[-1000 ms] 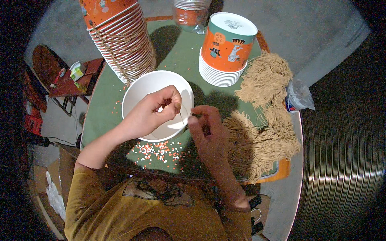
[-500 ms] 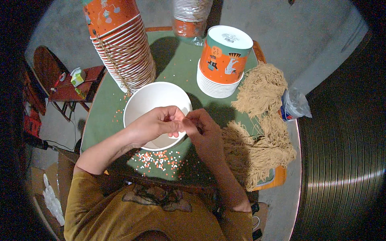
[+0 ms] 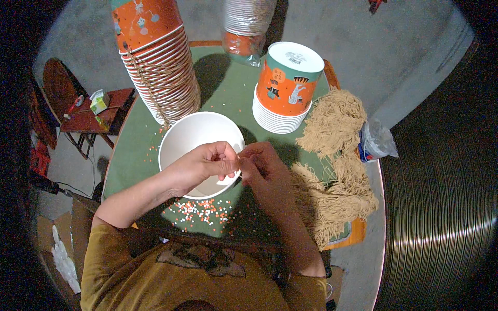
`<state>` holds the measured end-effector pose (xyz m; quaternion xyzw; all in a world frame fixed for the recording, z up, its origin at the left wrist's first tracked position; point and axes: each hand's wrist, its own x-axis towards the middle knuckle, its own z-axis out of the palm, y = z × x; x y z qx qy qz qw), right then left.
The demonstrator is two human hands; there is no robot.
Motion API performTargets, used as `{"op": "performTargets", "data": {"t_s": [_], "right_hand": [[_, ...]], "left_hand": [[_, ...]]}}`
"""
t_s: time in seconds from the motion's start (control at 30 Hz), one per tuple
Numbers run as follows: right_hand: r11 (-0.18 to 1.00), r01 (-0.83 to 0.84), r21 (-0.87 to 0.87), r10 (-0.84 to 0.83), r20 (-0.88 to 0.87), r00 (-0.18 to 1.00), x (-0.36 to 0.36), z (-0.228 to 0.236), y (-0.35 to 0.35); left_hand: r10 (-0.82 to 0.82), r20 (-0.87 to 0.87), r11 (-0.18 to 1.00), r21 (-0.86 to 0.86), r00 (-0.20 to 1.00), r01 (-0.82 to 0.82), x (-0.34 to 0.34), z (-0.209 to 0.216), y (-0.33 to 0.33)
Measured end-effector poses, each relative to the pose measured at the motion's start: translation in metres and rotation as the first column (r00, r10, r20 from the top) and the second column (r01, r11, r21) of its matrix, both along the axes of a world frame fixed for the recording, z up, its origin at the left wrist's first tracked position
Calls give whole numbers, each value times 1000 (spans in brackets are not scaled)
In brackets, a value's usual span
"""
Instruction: Thread elastic strings through holes in paper cups and stack the finished products.
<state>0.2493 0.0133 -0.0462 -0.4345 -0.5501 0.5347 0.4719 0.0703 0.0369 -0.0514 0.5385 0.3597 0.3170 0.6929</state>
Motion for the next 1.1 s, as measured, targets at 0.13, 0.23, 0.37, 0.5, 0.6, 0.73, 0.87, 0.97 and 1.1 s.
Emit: {"op": "performTargets", "data": {"t_s": [0.13,0.23,0.37,0.5,0.6,0.73,0.87,0.97,1.1], "right_hand": [[991,-129,-37,133,152,979,7,37,-6],[955,-296,-32,296,211,932,10,39,6],[847,-515,-133,527,334,781,7,54,20],[699,-705,-122,664,477,575,-2,74,45],[604,-790,-106,785,252,566,-6,80,64],[555,-817,-158,828,199,524,-10,78,85],[591,-788,-172,801,243,548,-9,81,90],[700,-681,-216,705,361,611,-7,80,92],[805,-554,-210,593,251,765,-1,67,83]], "left_hand": [[25,87,998,-52,996,-20,-6,0,1],[33,107,998,-61,994,-27,-8,-4,3],[9,127,1000,22,992,-12,-8,-1,5],[48,165,999,2,985,-49,-1,6,2],[15,168,1000,19,986,-18,-6,1,7],[-55,298,998,27,953,49,-7,-2,11],[-84,82,988,135,993,72,-2,0,13],[-86,80,991,109,993,77,1,2,9],[-116,62,991,77,991,111,1,17,6]]}}
